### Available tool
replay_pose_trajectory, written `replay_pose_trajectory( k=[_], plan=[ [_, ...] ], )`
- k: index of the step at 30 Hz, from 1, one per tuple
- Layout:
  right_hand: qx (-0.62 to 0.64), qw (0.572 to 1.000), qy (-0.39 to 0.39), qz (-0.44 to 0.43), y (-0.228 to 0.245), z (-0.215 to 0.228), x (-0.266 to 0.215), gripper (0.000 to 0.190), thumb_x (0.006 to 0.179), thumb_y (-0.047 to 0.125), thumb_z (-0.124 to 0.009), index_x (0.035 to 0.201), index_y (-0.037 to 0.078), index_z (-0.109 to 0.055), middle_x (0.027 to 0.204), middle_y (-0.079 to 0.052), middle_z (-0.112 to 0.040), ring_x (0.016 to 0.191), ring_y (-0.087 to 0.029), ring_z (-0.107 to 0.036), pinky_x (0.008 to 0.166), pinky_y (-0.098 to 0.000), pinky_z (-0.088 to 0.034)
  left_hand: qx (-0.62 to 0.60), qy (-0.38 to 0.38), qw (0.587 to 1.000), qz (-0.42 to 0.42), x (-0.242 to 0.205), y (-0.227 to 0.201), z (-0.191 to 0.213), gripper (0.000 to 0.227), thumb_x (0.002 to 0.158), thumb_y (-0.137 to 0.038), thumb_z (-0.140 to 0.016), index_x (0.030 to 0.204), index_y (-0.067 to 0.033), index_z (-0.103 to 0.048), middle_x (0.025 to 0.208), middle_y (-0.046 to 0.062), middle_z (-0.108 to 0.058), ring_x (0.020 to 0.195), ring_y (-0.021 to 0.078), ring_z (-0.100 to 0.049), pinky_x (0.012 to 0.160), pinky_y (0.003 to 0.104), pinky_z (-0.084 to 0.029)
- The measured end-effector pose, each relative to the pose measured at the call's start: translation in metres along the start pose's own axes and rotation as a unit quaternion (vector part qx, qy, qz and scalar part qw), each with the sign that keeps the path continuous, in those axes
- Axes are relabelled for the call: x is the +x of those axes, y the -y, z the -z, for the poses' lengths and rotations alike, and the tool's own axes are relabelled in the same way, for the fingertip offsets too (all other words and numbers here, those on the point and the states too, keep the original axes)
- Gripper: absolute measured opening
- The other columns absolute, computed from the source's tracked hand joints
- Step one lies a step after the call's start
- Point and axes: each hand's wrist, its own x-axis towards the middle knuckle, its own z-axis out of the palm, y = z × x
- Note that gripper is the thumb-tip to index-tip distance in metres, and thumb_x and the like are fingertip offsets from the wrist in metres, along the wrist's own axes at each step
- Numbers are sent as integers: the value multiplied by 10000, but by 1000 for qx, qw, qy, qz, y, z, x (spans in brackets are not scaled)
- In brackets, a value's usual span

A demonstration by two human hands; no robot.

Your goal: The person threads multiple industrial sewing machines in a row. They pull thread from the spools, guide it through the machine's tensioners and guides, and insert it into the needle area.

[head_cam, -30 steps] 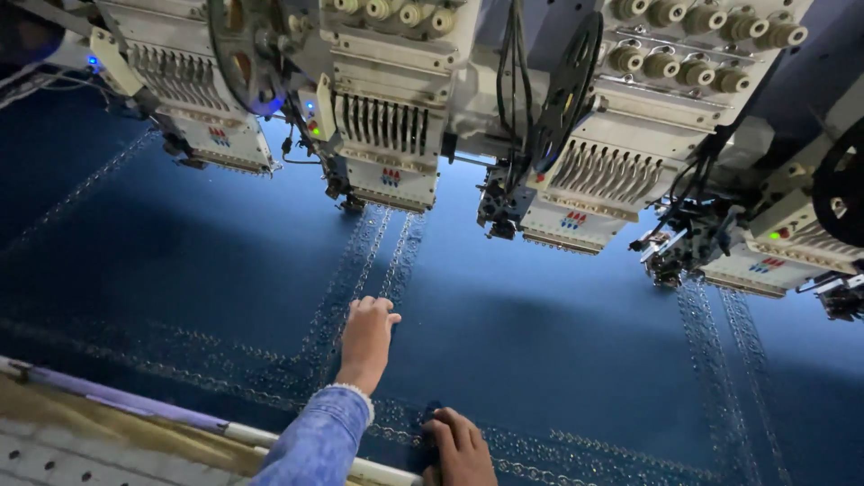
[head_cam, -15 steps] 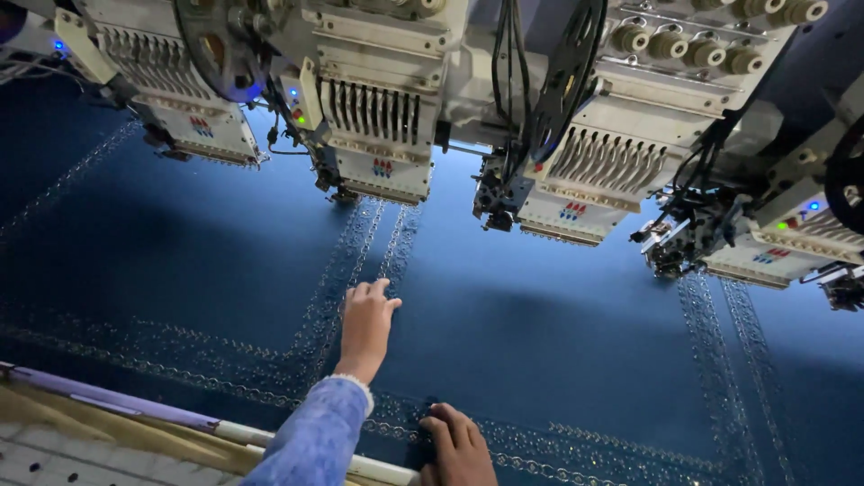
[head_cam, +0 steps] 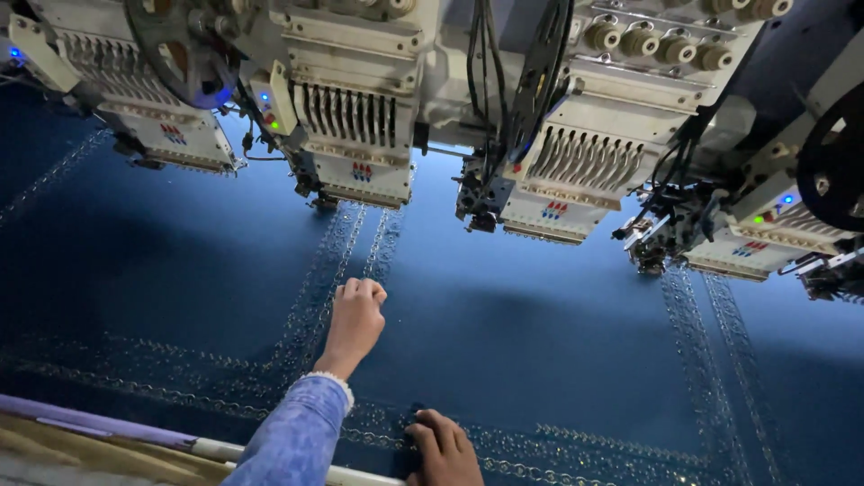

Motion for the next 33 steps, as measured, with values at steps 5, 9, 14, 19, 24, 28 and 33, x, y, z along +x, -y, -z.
replay_pose_trajectory(
  k=[5,9,14,19,24,28,33],
  plan=[
    [-8,994,-98,37,7,2,-2,499,1032,563,-442,1283,179,-638,1408,-104,-573,1269,-340,-533,1024,-488,-435,-183,31,982,42,19,-10,-5,136,1008,4,-505,984,-65,-619,1072,115,-647,1031,284,-638,890,395,-514],
    [14,1000,1,9,-9,-6,-6,544,965,596,-549,1349,212,-573,1486,-78,-478,1346,-343,-444,1079,-517,-373,-144,37,986,75,21,-12,-3,146,973,-20,-516,926,-94,-633,994,111,-713,948,321,-674,820,434,-496],
    [28,1000,-6,3,-3,10,-7,558,829,429,-596,1351,231,-573,1510,-55,-462,1354,-344,-417,1075,-516,-374,-116,10,990,74,-9,-6,-14,193,891,112,-557,903,-74,-610,962,91,-654,945,264,-638,809,372,-506],
    [29,999,-12,7,2,20,-3,482,894,408,-564,1342,231,-570,1480,-55,-461,1324,-328,-439,1071,-508,-374,-107,14,988,112,-49,-24,28,122,999,-22,-556,924,-92,-621,968,77,-657,920,250,-642,790,385,-531],
    [36,998,41,-11,9,25,-4,535,845,346,-613,1364,242,-535,1488,-51,-429,1330,-330,-419,1077,-523,-353,-93,-30,989,111,-46,-28,37,193,968,-160,-683,1136,-69,-711,1094,112,-709,1003,281,-690,878,418,-582],
    [9,998,-57,8,-1,1,-6,511,881,540,-506,1276,233,-609,1421,-50,-530,1310,-317,-482,1056,-492,-402,-52,-40,993,95,-25,-31,18,291,921,-120,-744,1194,-24,-719,1071,152,-717,991,297,-700,883,405,-586],
    [33,995,-76,58,-10,-2,-5,578,1017,607,-428,1338,159,-603,1452,-120,-522,1296,-357,-509,1043,-514,-411,22,-48,995,89,-24,-32,11,194,915,75,-626,983,-61,-747,1014,143,-665,994,330,-626,831,408,-570]
  ],
)
